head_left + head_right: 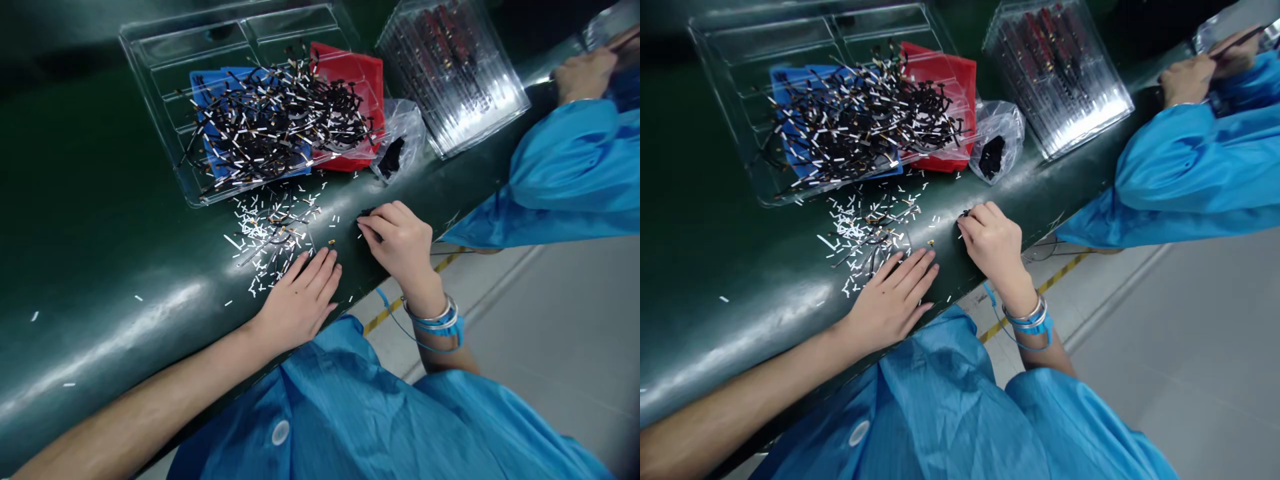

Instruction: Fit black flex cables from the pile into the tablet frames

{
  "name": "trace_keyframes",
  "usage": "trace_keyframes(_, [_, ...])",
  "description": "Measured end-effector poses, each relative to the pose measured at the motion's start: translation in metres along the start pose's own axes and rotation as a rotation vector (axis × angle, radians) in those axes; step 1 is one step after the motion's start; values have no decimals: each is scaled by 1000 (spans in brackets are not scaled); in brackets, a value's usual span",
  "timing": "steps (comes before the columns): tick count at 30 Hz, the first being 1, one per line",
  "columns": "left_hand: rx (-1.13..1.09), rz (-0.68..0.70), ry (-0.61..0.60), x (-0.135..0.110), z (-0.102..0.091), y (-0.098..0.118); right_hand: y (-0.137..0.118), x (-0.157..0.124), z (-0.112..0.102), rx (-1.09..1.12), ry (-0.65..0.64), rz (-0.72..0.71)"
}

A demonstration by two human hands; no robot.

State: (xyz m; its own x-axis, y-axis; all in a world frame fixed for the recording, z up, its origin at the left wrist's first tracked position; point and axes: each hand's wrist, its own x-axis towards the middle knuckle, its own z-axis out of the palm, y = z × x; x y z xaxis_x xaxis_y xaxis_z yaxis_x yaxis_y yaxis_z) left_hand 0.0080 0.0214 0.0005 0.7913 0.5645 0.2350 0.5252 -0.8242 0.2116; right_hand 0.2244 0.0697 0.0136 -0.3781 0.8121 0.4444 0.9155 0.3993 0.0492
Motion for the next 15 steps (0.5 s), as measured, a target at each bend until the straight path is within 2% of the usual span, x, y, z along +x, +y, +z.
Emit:
trace_keyframes(2, [-38,2,25,0,-1,0,-1,3,-2,20,-38,36])
trace_keyframes(4, [-144,-16,88,-1,-6,-1,-7,6,-7,152,-37,132])
trace_keyframes(6, [-358,-121,177,1,-15,-2,-20,7,-14,440,22,299])
trace_keyframes(8, [-666,-301,252,3,-26,-3,-41,6,-20,847,108,507])
trace_keyframes(9, [-830,-392,262,5,-32,-4,-53,4,-22,1050,146,567])
trace_keyframes(12, [-1244,-542,189,9,-46,-6,-84,-2,-23,1434,138,681])
trace_keyframes(15, [-1452,-591,134,10,-50,-7,-100,-8,-18,1543,127,740])
